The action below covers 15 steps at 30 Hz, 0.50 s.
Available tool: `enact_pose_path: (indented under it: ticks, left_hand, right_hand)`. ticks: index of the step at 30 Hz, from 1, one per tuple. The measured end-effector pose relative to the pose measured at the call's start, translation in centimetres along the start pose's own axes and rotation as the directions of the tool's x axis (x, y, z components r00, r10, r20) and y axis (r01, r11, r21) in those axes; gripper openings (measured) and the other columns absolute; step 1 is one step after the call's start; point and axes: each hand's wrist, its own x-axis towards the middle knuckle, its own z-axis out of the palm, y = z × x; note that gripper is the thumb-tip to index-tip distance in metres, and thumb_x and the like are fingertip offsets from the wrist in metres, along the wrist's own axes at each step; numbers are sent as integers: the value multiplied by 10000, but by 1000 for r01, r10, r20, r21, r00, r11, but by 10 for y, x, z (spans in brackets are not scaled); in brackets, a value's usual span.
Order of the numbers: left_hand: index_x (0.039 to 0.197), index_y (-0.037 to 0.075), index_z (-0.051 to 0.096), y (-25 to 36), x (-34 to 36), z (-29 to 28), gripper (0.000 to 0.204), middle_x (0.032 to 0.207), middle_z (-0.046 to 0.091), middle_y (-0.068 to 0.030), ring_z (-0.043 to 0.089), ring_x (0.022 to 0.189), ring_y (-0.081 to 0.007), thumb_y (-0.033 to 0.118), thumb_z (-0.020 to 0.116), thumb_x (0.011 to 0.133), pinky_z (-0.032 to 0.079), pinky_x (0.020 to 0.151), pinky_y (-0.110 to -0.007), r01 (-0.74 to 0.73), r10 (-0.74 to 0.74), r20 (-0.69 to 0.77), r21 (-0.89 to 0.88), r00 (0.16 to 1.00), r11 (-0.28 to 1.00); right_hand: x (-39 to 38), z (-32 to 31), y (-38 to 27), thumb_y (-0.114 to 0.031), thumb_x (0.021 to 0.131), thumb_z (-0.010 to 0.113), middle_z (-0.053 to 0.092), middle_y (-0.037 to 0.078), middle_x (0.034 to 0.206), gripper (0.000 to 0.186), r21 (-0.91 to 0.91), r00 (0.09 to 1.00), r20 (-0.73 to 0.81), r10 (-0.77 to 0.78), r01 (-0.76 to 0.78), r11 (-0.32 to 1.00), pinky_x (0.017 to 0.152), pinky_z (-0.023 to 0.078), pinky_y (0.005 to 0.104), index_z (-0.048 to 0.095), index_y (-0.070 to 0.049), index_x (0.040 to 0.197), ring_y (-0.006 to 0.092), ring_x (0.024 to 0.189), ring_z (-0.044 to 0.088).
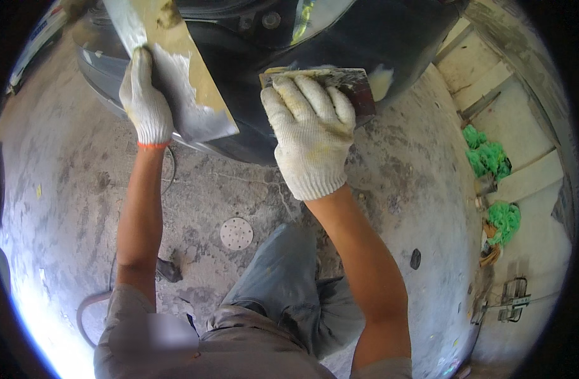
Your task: The person applies yellow body filler to a black car's hood and rear bumper using a small scraper and a larger metal palette. The person spreads the filler in smooth strokes across the surfaces.
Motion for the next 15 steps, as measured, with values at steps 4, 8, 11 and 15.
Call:
enact_pose_path:
  ticks: [4, 8, 11, 15]
  left_hand:
    - [1253, -52, 743, -2, 29, 11, 449, 1115, 727, -34, 600, 1019, -105, 362, 631, 1119, 474, 951, -275, 5, -3, 42, -48, 999, 999]
    - [1143, -39, 757, -5, 37, 11, 395, 1013, 705, -16, 561, 936, -92, 331, 622, 1124, 466, 881, -280, 48, -37, 94, -115, 995, 992]
    - [1067, -40, 751, -5, 35, 11, 366, 912, 690, -36, 536, 872, -108, 298, 622, 1120, 470, 829, -305, 24, -16, 87, -95, 996, 995]
    - [1045, -37, 744, -1, 31, 13, 376, 903, 686, -32, 533, 870, -111, 314, 628, 1114, 465, 830, -305, 22, -13, 83, -99, 996, 995]
  right_hand:
    - [-4, -8, -9, -20, 805, 714, 784, 21, 1265, 400, -12, 999, 37, 10, -10, 1000, 1098, 435, 428, 811, -125, 1178, 232, 1270, 679]
    - [4, -3, -6, -33, 813, 712, 784, 29, 1257, 384, -32, 997, -72, 14, -16, 999, 1097, 437, 433, 810, -124, 1173, 238, 1261, 684]
    - [10, 6, -2, -52, 795, 717, 783, 35, 1253, 373, -49, 997, -79, 19, -23, 999, 1076, 444, 436, 810, -118, 1151, 247, 1242, 692]
    - [0, 8, -15, -147, 847, 702, 789, 42, 1184, 246, -32, 998, -53, -15, 14, 999, 1010, 464, 449, 809, -108, 1064, 239, 1156, 702]
